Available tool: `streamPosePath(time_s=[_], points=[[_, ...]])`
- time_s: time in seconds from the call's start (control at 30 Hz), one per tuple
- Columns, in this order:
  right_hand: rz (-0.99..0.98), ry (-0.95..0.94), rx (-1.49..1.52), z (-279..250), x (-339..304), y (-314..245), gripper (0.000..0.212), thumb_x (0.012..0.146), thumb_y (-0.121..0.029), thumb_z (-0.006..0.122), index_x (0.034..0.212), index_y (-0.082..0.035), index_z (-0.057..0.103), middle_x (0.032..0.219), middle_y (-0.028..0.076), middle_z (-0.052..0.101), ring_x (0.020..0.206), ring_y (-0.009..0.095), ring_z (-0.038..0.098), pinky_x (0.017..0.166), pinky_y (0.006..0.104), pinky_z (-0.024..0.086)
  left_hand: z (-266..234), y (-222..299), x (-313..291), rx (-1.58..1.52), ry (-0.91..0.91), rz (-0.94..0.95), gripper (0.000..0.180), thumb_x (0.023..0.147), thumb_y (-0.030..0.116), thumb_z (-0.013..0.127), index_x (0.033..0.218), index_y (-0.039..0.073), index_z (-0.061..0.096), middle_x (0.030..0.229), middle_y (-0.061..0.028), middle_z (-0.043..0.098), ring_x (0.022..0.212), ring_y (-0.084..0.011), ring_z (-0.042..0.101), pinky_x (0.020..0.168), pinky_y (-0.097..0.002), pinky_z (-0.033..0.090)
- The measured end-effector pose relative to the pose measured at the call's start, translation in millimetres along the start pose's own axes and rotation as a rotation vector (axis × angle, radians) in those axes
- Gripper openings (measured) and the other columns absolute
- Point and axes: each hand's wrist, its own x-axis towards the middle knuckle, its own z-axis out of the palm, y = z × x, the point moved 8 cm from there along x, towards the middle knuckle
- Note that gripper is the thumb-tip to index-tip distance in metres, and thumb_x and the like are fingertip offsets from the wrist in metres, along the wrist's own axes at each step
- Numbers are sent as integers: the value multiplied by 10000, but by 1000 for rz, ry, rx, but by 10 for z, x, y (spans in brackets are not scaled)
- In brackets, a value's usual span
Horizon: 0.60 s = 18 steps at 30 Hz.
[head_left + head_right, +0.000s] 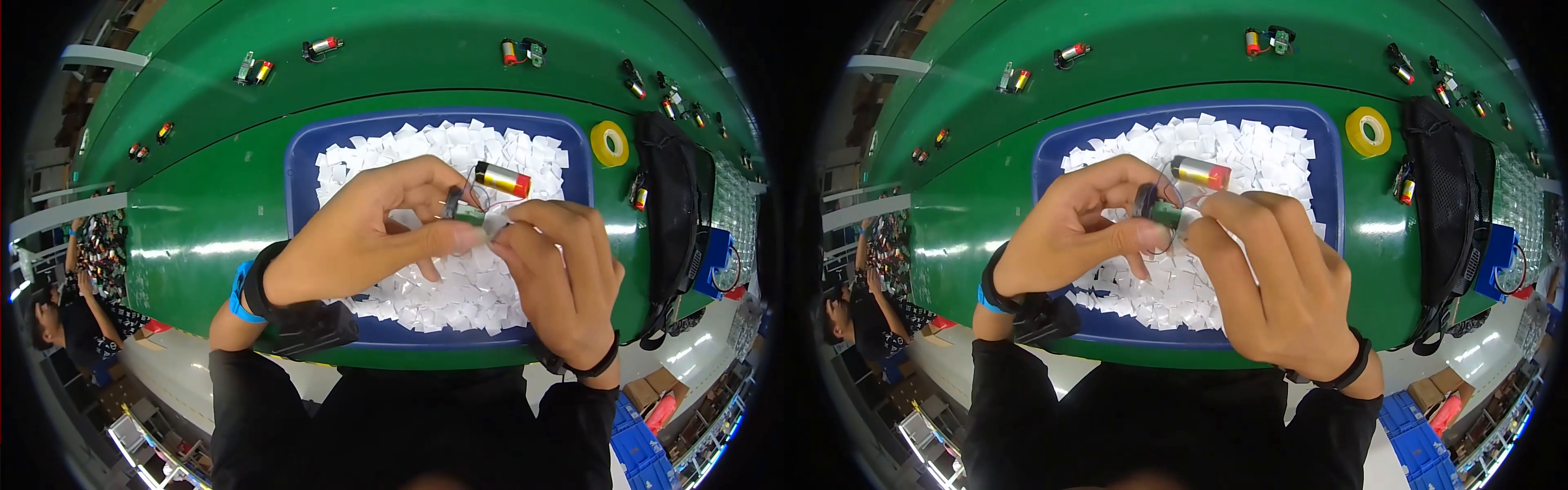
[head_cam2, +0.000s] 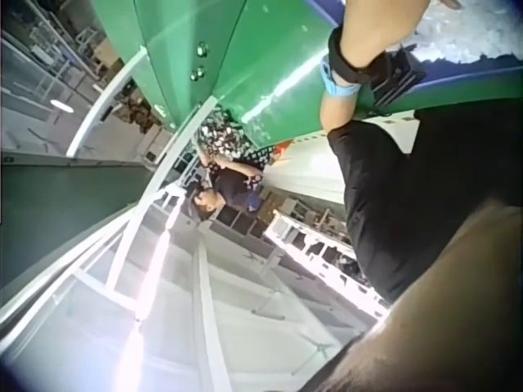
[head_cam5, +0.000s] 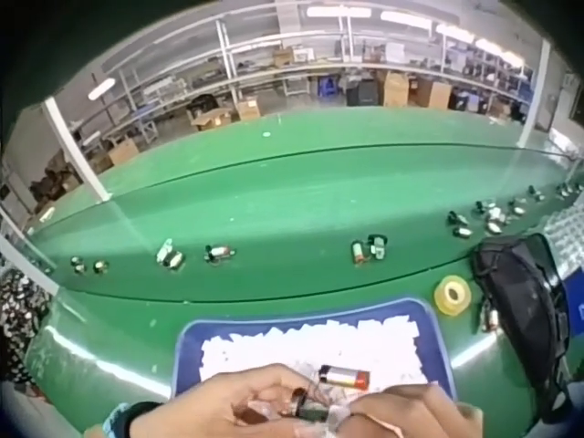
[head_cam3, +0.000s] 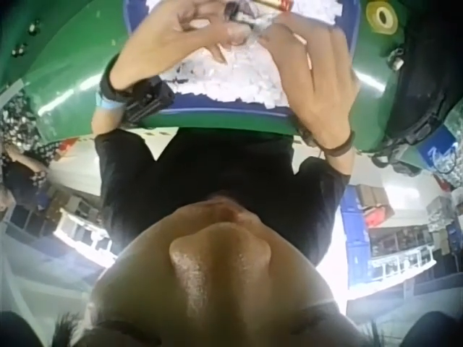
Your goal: Assembling small electronic components by snapping plastic cases onto batteries.
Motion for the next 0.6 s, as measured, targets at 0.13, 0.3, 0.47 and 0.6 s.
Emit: streamPosePath(time_s=[0.13,0.3,0.47,0.6], points=[[222,-6,184,74,-45,218,241,785,6,717,1009,-8,629,991,102,632,829,215,638,583,283,523,-29,147,-37,229,125,201,279,970,105,616,1199,-42,559,1021,-90,649,824,-151,644,638,-284,596],[632,53,611,56,-184,602,259,850,-15,708,1086,-22,603,1039,131,638,848,205,641,606,283,522,-16,234,-118,492,225,199,252,949,101,641,1164,-17,583,970,-73,641,807,-131,621,627,-249,561],[520,39,318,19,-85,661,185,912,-27,638,1095,-9,616,1103,109,648,916,144,625,684,260,518,7,320,-106,674,243,257,215,945,112,637,1123,-4,600,908,-57,607,772,-121,590,621,-242,533],[453,-74,675,143,-71,510,222,893,-28,676,1110,-14,634,1122,117,653,930,136,635,725,254,511,97,308,-131,757,235,376,198,956,127,619,1112,5,604,849,-36,572,745,-115,571,615,-246,520]])
